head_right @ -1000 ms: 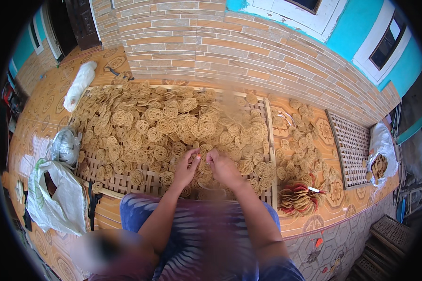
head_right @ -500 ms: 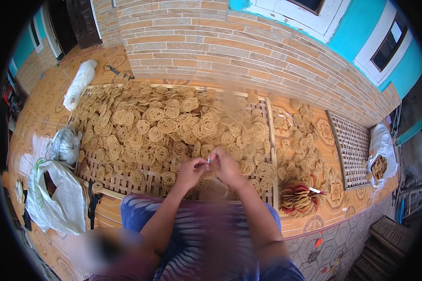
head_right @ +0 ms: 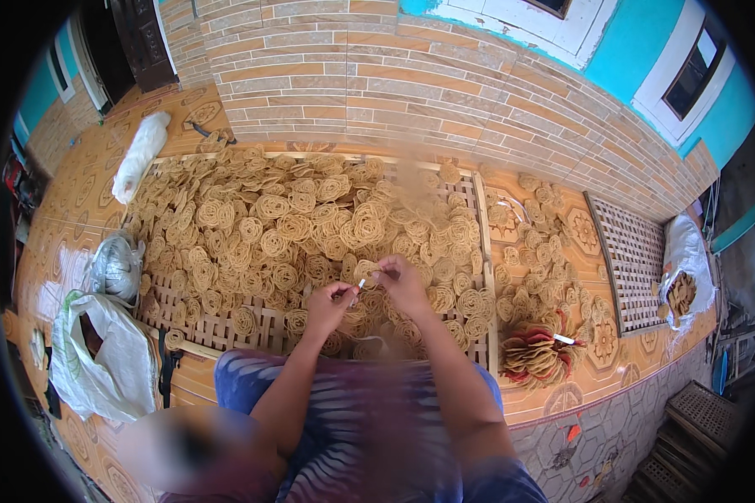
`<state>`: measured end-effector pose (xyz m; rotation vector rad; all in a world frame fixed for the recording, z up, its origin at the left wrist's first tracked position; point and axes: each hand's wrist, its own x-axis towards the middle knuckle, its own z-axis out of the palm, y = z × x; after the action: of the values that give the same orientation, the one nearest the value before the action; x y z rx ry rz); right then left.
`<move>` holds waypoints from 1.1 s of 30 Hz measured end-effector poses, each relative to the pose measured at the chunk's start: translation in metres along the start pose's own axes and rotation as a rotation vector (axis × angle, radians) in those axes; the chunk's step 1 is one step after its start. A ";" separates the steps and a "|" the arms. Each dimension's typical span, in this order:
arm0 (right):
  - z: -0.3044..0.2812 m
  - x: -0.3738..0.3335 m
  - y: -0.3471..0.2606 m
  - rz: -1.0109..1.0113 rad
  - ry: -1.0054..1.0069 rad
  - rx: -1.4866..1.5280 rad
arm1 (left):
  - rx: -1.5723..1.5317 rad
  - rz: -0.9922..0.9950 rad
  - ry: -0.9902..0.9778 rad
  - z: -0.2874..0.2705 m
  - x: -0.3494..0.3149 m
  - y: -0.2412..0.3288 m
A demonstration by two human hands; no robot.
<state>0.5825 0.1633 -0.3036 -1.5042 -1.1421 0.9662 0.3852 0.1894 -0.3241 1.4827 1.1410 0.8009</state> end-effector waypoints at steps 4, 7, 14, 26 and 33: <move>-0.004 -0.002 -0.006 0.014 -0.035 0.056 | -0.109 -0.021 -0.019 0.000 0.000 0.001; -0.003 -0.007 -0.016 -0.036 -0.124 0.085 | -0.132 -0.024 -0.021 0.000 -0.001 0.003; -0.002 -0.020 -0.041 0.057 -0.255 -0.004 | -0.075 0.002 -0.048 -0.002 -0.001 0.006; 0.005 -0.020 -0.033 -0.011 -0.231 0.122 | 0.051 0.023 -0.157 -0.004 0.000 -0.002; 0.006 -0.022 -0.038 -0.075 -0.207 -0.090 | -0.015 0.052 0.031 -0.001 0.000 0.010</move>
<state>0.5637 0.1469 -0.2666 -1.4452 -1.3966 1.0493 0.3864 0.1895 -0.3144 1.4977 1.1208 0.8692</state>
